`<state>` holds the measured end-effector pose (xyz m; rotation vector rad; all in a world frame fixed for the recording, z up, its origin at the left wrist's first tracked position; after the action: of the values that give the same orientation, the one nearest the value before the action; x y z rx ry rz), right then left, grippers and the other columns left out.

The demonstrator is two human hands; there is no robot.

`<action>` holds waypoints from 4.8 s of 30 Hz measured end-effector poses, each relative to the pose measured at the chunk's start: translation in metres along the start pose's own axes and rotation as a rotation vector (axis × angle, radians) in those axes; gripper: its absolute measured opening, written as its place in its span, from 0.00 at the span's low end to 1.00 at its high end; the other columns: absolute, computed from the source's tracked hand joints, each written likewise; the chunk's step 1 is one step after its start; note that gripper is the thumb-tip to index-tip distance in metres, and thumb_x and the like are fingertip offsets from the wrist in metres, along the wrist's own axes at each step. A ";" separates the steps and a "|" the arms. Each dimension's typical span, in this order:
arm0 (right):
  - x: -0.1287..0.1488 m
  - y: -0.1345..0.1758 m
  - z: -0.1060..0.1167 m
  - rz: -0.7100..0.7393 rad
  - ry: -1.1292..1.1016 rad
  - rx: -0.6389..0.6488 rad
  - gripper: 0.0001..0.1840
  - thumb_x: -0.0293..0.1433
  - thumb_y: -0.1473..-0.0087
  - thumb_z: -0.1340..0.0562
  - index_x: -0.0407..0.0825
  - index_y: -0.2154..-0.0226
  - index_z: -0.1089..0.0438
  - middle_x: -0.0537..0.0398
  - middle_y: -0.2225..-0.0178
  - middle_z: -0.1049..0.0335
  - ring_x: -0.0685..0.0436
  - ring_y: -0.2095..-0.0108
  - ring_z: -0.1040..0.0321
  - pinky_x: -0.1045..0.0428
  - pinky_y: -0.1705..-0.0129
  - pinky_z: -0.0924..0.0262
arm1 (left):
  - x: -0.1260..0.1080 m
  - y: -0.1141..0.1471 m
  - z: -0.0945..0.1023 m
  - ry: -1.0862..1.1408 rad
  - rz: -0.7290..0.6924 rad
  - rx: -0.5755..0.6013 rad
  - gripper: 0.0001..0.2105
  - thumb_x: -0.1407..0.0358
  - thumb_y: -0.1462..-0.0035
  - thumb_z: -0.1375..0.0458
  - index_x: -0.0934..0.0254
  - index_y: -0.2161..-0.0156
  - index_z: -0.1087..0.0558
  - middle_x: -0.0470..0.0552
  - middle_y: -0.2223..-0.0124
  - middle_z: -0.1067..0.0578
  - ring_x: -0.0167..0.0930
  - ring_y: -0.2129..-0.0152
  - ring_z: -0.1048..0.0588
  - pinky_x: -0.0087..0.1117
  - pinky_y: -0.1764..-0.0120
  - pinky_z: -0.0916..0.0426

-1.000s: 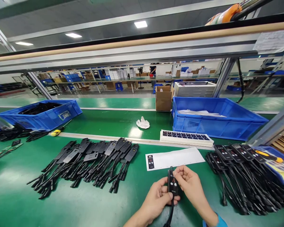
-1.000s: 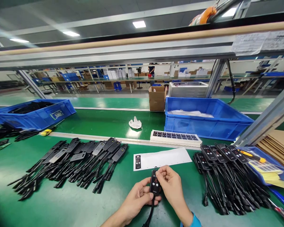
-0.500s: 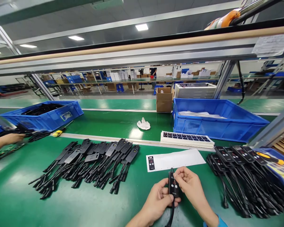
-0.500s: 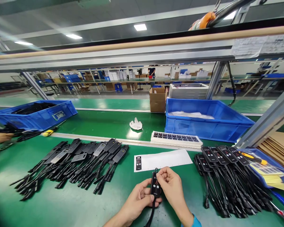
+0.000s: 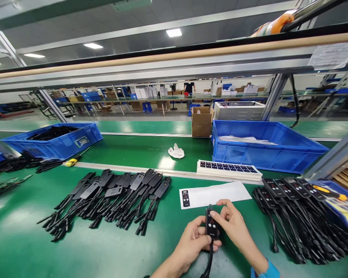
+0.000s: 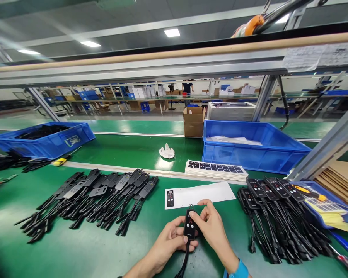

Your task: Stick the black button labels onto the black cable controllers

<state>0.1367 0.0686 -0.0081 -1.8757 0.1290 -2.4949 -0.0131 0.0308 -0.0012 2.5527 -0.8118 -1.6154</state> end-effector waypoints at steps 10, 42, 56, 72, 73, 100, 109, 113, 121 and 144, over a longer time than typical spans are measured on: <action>-0.005 0.023 -0.023 0.025 -0.094 0.304 0.35 0.35 0.56 0.33 0.50 0.45 0.41 0.52 0.60 0.27 0.41 0.62 0.30 0.49 0.62 0.33 | -0.008 -0.003 0.008 0.090 -0.047 -0.026 0.17 0.60 0.47 0.43 0.71 0.56 0.30 0.59 0.66 0.21 0.34 0.72 0.21 0.29 0.71 0.29; 0.035 -0.040 0.165 0.079 1.443 -0.506 0.17 0.27 0.45 0.48 0.40 0.57 0.28 0.37 0.64 0.29 0.32 0.64 0.32 0.42 0.67 0.39 | -0.012 -0.008 0.035 -1.080 -0.430 -0.100 0.28 0.59 0.43 0.47 0.60 0.38 0.44 0.52 0.34 0.48 0.39 0.37 0.48 0.45 0.38 0.51; 0.026 -0.076 -0.053 0.350 0.734 0.235 0.14 0.27 0.47 0.45 0.47 0.62 0.25 0.50 0.64 0.26 0.44 0.65 0.29 0.52 0.61 0.37 | -0.019 -0.010 0.019 -1.302 -0.397 -0.005 0.35 0.62 0.52 0.38 0.66 0.39 0.42 0.63 0.35 0.47 0.48 0.38 0.50 0.51 0.38 0.53; 0.032 -0.071 -0.079 0.318 0.769 0.233 0.14 0.28 0.53 0.37 0.50 0.60 0.32 0.53 0.67 0.26 0.39 0.62 0.32 0.48 0.61 0.46 | -0.012 -0.015 0.022 -1.373 -0.460 0.020 0.41 0.64 0.54 0.36 0.66 0.36 0.47 0.63 0.33 0.52 0.52 0.37 0.55 0.55 0.39 0.53; 0.031 -0.070 -0.078 0.332 0.752 0.230 0.13 0.28 0.52 0.38 0.50 0.60 0.32 0.54 0.67 0.26 0.40 0.62 0.31 0.48 0.61 0.46 | -0.012 -0.015 0.022 -1.370 -0.464 0.022 0.41 0.64 0.55 0.36 0.65 0.36 0.48 0.63 0.33 0.52 0.53 0.37 0.55 0.55 0.39 0.53; 0.009 0.005 0.012 0.214 -0.004 -0.086 0.14 0.45 0.47 0.39 0.52 0.68 0.32 0.55 0.69 0.33 0.44 0.69 0.35 0.53 0.67 0.38 | -0.078 -0.010 0.105 -1.382 -0.382 -1.030 0.19 0.79 0.52 0.44 0.73 0.52 0.35 0.61 0.56 0.33 0.44 0.56 0.33 0.46 0.53 0.38; 0.020 0.016 0.000 0.104 -0.275 -0.027 0.15 0.47 0.46 0.41 0.52 0.69 0.36 0.61 0.76 0.42 0.50 0.77 0.43 0.55 0.73 0.44 | -0.048 -0.007 0.052 -0.859 -0.358 -0.479 0.13 0.55 0.46 0.44 0.64 0.64 0.32 0.44 0.73 0.33 0.27 0.77 0.33 0.27 0.74 0.39; 0.021 0.015 0.001 0.056 -0.362 -0.031 0.15 0.47 0.45 0.41 0.53 0.68 0.37 0.63 0.77 0.43 0.51 0.79 0.44 0.55 0.74 0.46 | -0.031 -0.005 0.026 -0.009 -0.130 -0.199 0.19 0.56 0.54 0.36 0.66 0.61 0.34 0.47 0.69 0.29 0.24 0.75 0.31 0.25 0.72 0.38; 0.022 0.013 0.003 -0.022 -0.379 0.061 0.16 0.45 0.49 0.36 0.50 0.72 0.36 0.63 0.76 0.42 0.55 0.82 0.48 0.57 0.80 0.51 | -0.009 0.005 0.004 0.054 0.045 -0.014 0.30 0.69 0.60 0.32 0.64 0.49 0.36 0.53 0.62 0.24 0.35 0.65 0.23 0.34 0.61 0.31; 0.025 0.022 -0.002 -0.025 -0.204 0.080 0.15 0.43 0.50 0.36 0.49 0.72 0.32 0.59 0.79 0.36 0.49 0.77 0.38 0.55 0.76 0.41 | -0.007 0.008 0.000 0.102 0.089 0.140 0.29 0.72 0.57 0.34 0.64 0.48 0.35 0.56 0.61 0.23 0.40 0.58 0.24 0.41 0.55 0.33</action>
<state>0.1274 0.0451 0.0136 -2.0947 0.0021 -2.2680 -0.0182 0.0270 0.0067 2.6228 -1.0472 -1.4390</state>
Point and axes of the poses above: each hand's wrist, its own y-axis away from the middle knuckle, its own z-axis out of the back of the hand, x = y × z, the point moved 2 cm from there along -y, towards the middle knuckle
